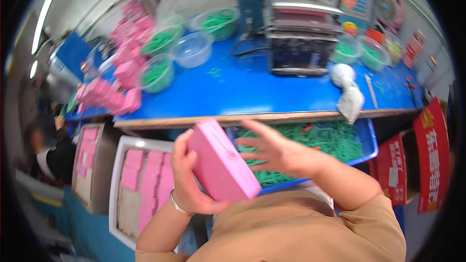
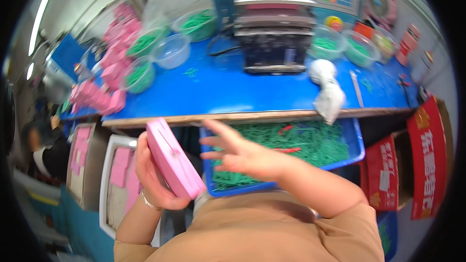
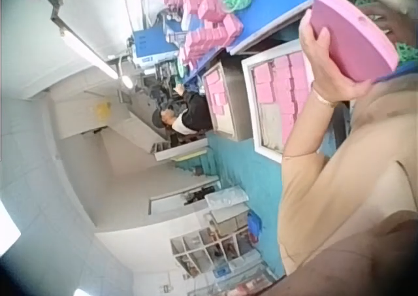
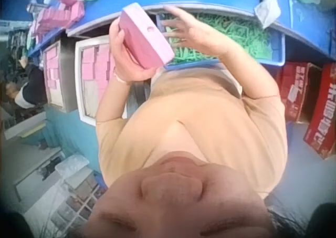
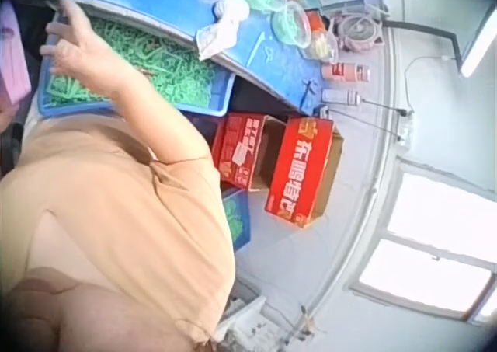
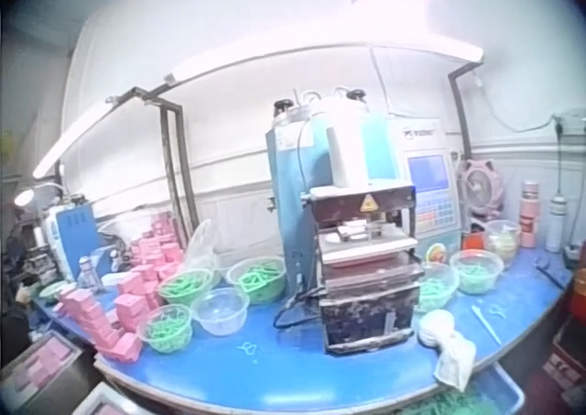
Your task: Inspecting and cleaning green plastic frame components using a pink mold and a small press or cleaning tool.
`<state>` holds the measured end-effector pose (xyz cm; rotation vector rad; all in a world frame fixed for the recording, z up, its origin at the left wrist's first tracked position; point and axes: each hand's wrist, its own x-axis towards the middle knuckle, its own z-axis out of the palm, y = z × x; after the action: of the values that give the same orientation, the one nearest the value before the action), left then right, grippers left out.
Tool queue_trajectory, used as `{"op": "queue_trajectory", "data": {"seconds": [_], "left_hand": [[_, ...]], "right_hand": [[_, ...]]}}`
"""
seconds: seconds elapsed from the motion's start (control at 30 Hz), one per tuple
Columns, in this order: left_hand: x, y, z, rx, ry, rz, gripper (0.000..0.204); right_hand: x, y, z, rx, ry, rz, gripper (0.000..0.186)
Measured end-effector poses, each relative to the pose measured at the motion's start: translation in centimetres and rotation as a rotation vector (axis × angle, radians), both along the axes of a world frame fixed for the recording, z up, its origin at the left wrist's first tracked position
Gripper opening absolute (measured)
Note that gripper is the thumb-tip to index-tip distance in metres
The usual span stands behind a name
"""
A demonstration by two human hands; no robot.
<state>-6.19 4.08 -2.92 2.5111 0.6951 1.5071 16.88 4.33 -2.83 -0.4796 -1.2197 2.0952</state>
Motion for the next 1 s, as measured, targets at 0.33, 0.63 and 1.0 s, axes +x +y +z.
{"op": "queue_trajectory", "data": {"seconds": [0.33, 0.63, 1.0], "left_hand": [[9.1, 1.8, -0.1, -0.888, -0.084, -0.459, 0.137], [12.0, 1.5, 0.4, -0.997, -0.025, -0.337, 0.112], [9.2, 2.5, 2.5, -1.446, -0.799, -0.614, 0.057]], "right_hand": [[2.0, 0.4, 0.6, 0.389, 0.028, -0.513, 0.108], [4.4, 0.8, -0.4, 0.407, 0.017, -0.561, 0.096], [7.3, 1.0, -1.4, -0.04, 0.417, -0.444, 0.09]]}}
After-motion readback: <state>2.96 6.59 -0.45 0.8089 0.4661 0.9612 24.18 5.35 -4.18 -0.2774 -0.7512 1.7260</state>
